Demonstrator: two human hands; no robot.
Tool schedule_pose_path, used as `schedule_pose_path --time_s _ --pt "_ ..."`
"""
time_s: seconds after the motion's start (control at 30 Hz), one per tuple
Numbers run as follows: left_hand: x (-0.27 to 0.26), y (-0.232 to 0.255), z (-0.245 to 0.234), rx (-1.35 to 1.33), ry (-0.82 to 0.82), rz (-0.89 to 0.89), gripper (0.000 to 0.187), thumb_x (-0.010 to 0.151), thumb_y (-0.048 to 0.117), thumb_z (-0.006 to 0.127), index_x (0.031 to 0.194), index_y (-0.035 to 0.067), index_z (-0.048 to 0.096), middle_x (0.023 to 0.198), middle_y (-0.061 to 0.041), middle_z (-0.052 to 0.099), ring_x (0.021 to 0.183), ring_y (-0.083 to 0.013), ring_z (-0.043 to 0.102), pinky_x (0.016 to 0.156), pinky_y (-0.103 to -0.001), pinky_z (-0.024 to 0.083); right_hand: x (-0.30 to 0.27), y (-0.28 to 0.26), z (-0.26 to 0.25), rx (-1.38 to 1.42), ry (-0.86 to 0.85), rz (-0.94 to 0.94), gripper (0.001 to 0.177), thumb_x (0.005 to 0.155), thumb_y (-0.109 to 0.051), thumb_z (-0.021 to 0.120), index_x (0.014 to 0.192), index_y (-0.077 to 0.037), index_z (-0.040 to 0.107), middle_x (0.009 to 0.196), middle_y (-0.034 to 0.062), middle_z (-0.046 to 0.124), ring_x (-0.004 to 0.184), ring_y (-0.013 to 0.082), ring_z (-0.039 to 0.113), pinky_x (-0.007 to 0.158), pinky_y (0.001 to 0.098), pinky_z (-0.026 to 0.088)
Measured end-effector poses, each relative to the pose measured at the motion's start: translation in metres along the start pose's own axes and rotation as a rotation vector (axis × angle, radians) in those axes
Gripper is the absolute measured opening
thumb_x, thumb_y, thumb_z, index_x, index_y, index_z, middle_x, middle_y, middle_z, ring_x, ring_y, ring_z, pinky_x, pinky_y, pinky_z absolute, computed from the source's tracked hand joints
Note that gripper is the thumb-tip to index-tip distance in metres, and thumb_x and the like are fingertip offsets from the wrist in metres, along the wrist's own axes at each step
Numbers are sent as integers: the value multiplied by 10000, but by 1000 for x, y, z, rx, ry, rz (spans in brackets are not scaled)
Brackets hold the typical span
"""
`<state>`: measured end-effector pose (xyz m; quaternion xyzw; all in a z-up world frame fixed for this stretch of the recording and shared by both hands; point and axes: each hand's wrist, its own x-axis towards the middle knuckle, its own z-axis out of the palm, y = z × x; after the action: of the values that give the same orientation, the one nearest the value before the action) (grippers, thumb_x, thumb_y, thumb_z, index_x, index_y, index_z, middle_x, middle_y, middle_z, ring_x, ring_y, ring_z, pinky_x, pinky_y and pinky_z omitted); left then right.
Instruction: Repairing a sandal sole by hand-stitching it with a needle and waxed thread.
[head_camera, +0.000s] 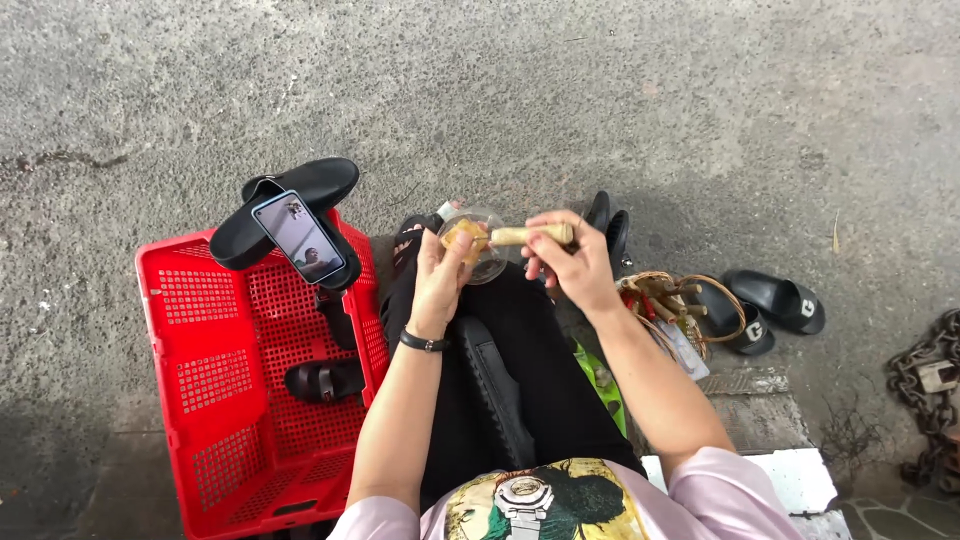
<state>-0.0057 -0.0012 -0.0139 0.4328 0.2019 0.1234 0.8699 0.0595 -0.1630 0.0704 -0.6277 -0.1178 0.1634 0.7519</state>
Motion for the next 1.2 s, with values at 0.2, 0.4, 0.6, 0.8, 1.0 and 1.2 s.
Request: schedule_pose_path --time_s 0.2,0.4,0.6,0.8,1.0,1.2 --pt "-1 2 -1 67 -102 38 632 867 80 696 1412 105 375 1062 -182 645 707 -118 639 392 -91 341 -14 17 0 86 103 -73 178 871 2 600 1024 93 602 682 199 654 449 202 642 314 204 473" --pt "-11 14 15 128 -101 100 676 757 3 781 1344 66 452 1078 -163 656 873 -148 635 635 -209 521 -11 14 -7 118 126 -103 150 839 24 611 961 112 621 604 188 631 372 188 597 300 225 459" --pt "-9 40 18 253 219 158 521 708 67 859 1128 88 551 1011 -130 610 889 -222 606 778 -361 560 1 -18 -77 56 439 -219 114 877 -54 545 928 36 594 465 136 453 289 134 411 299 207 313" --pt "6 -12 -1 185 262 117 763 592 13 911 1228 85 495 1010 -66 562 909 -157 597 782 -294 574 -32 -36 -44 -327 207 -401 200 715 -17 759 886 65 693 492 147 574 359 141 549 336 232 411" --pt "-4 12 11 226 174 138 763 588 1 908 1237 94 517 988 -45 630 893 -120 625 786 -287 581 -18 -31 -3 -533 110 -484 194 758 -110 802 930 -48 738 717 107 675 576 197 640 506 280 485" --pt "-10 13 16 240 149 115 811 569 -6 909 1267 84 506 1041 -67 627 954 -137 597 800 -304 569 -6 -30 17 -528 -59 -510 147 805 -26 727 943 1 685 690 147 632 581 281 646 497 309 489"
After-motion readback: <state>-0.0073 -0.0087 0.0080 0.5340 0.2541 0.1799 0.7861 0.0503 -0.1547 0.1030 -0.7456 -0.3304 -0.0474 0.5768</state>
